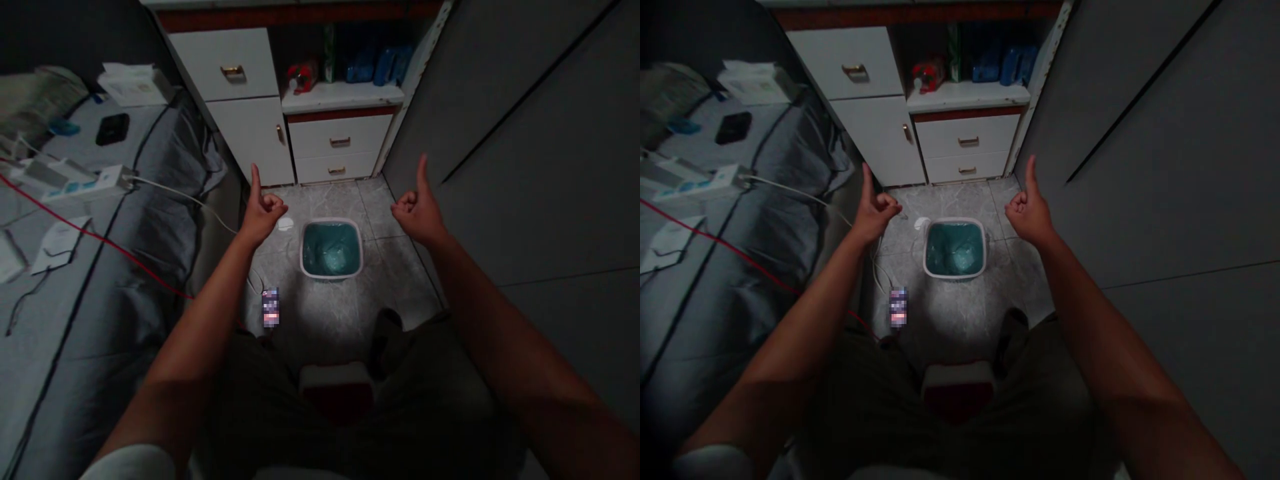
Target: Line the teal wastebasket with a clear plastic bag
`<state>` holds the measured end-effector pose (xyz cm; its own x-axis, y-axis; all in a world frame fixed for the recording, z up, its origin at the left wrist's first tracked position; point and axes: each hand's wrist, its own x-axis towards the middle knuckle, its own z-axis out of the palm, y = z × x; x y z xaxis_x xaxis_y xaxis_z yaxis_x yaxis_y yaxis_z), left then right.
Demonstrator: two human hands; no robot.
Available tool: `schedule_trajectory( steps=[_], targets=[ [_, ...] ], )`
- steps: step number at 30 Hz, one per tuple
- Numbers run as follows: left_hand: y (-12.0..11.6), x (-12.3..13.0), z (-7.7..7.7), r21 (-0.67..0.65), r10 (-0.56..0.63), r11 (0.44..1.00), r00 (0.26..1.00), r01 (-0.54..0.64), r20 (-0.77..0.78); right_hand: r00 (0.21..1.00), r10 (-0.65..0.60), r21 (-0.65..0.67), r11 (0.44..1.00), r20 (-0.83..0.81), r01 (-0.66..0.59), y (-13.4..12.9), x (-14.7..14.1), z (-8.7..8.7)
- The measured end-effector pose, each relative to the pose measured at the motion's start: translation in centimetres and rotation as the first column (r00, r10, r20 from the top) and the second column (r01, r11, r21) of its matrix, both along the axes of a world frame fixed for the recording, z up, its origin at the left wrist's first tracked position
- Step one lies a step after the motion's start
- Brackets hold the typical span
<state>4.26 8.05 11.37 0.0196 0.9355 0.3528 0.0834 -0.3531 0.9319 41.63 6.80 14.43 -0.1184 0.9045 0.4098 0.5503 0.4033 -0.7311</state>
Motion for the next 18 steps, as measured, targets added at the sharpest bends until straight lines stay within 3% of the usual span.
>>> schedule_trajectory(
  steps=[2, 5, 13, 18],
  targets=[
    [1.0, -0.9, -2.5, -0.073, -0.006, 0.997, 1.000, 0.006, -0.004, 0.998, 0.037, -0.088, 0.996, 0.044, -0.033, 1.9, 1.0, -2.6],
    [1.6, -1.9, -3.6, -0.065, -0.004, 0.998, 1.000, 0.005, 0.015, 0.998, 0.035, -0.125, 0.992, 0.058, -0.028, 3.1, 2.0, -4.7],
    [1.3, -1.6, -1.3, 0.040, 0.099, 0.994, 0.995, -0.100, 0.007, 0.999, -0.045, -0.059, 0.997, 0.031, 0.046, 2.5, 1.6, -4.0],
    [-2.1, 0.5, -0.1, 0.080, 0.161, 0.985, 0.981, -0.153, -0.109, 0.989, 0.016, -0.098, 0.995, 0.147, -0.002, 1.0, -0.3, -3.4]
  ],
)
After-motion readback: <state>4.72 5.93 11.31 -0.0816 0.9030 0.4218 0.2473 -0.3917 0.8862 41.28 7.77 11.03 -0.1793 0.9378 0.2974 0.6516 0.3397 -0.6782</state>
